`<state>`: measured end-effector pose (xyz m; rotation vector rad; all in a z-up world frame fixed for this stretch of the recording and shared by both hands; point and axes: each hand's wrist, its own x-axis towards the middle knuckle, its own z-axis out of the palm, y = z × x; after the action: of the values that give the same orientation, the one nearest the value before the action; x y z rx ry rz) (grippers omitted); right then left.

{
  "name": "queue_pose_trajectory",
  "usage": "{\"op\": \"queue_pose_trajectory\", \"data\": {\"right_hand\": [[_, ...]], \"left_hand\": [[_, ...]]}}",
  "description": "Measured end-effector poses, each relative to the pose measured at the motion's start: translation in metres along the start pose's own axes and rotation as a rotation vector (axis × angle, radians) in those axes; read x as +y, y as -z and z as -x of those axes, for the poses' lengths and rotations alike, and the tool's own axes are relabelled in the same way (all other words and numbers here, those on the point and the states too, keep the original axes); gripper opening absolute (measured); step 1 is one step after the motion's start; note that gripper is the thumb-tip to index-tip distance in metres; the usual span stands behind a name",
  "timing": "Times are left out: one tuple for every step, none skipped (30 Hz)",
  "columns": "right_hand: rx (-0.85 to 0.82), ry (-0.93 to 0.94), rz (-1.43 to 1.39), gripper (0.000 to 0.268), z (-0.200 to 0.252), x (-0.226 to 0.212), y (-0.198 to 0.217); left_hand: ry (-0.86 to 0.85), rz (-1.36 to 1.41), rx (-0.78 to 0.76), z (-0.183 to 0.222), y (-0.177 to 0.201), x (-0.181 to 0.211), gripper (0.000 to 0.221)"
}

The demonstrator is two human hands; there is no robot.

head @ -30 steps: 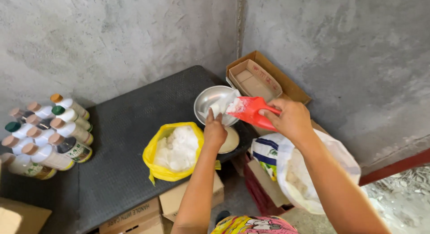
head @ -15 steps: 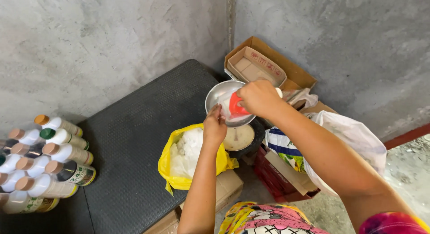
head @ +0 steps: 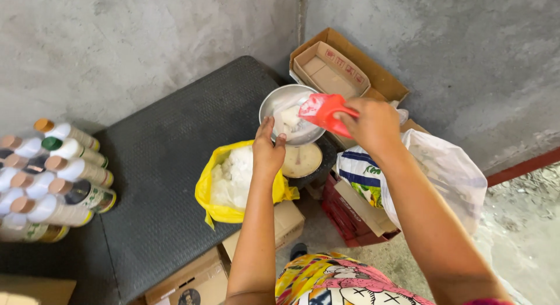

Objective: Measuring and bagging white powder from a large sack into smaller individual bags using a scale.

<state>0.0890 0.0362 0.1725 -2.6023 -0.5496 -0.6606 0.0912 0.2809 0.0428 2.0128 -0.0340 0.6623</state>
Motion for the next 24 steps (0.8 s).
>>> {"op": "queue_pose_trajectory", "data": {"right_hand": [[-0.003,0.010,-0.010,0.024,0.015,0.011,-0.003],[0.058,-0.059,-0.100,0.028,0.030,0.023,-0.006],[0.113,-0.131,-0.188,0.033,0.045,0.036,-0.007],[0.107,-0.122,-0.196,0.033,0.058,0.044,-0.002],[0.111,-0.221,-0.245,0.034,0.074,0.053,0.003],[0.114,-0.320,-0.294,0.034,0.090,0.063,0.009],[0.111,-0.330,-0.298,0.034,0.104,0.075,0.016],[0.100,-0.385,-0.382,0.028,0.119,0.086,0.023],[0.089,-0.451,-0.462,0.022,0.139,0.098,0.032],[0.088,-0.473,-0.461,0.022,0.154,0.105,0.044],[0.121,-0.451,-0.454,0.023,0.165,0.114,0.059],[0.155,-0.429,-0.446,0.023,0.175,0.123,0.074],[0.165,-0.451,-0.434,0.023,0.188,0.129,0.085],[0.192,-0.458,-0.408,0.025,0.199,0.135,0.096],[0.213,-0.467,-0.381,0.026,0.211,0.141,0.106],[0.215,-0.489,-0.368,0.026,0.225,0.151,0.109],[0.232,-0.556,-0.427,0.027,0.235,0.159,0.111],[0.251,-0.622,-0.486,0.027,0.245,0.167,0.113],[0.258,-0.622,-0.478,0.027,0.250,0.174,0.113],[0.241,-0.510,-0.326,0.029,0.254,0.181,0.113],[0.214,-0.404,-0.181,0.031,0.262,0.186,0.110],[0.211,-0.411,-0.178,0.031,0.264,0.186,0.110],[0.046,-0.441,-0.020,0.028,0.264,0.187,0.109],[-0.121,-0.469,0.137,0.025,0.264,0.187,0.107]], "left_hand": [[0.004,-0.010,0.010,0.008,0.003,0.012,0.052],[0.021,-0.011,0.034,0.016,0.006,0.025,0.053],[0.040,-0.010,0.057,0.025,0.006,0.038,0.053],[0.046,-0.017,0.067,0.035,0.002,0.043,0.053],[0.014,-0.002,0.092,0.046,-0.003,0.049,0.054],[-0.019,0.014,0.117,0.057,-0.009,0.055,0.055],[-0.016,0.009,0.108,0.069,-0.016,0.064,0.055],[0.003,0.000,0.103,0.081,-0.024,0.074,0.053],[0.023,-0.006,0.086,0.097,-0.033,0.083,0.052],[0.028,-0.009,0.065,0.114,-0.040,0.089,0.052],[-0.004,-0.002,0.048,0.125,-0.051,0.097,0.054],[-0.035,0.005,0.032,0.136,-0.061,0.104,0.055],[-0.039,0.015,0.008,0.147,-0.069,0.115,0.055],[-0.023,0.026,-0.019,0.156,-0.076,0.125,0.054],[0.001,0.036,-0.046,0.169,-0.083,0.135,0.053],[0.003,0.045,-0.070,0.180,-0.092,0.136,0.053],[-0.001,0.017,-0.088,0.189,-0.100,0.137,0.053],[-0.006,-0.012,-0.105,0.196,-0.107,0.138,0.053],[-0.012,-0.003,-0.107,0.200,-0.114,0.144,0.053],[0.162,0.039,-0.172,0.202,-0.121,0.150,0.056],[0.343,0.072,-0.244,0.209,-0.125,0.153,0.059],[0.346,0.073,-0.251,0.216,-0.136,0.143,0.059],[0.096,-0.047,-0.186,0.220,-0.147,0.132,0.058],[-0.156,-0.164,-0.122,0.223,-0.158,0.120,0.057]]}}
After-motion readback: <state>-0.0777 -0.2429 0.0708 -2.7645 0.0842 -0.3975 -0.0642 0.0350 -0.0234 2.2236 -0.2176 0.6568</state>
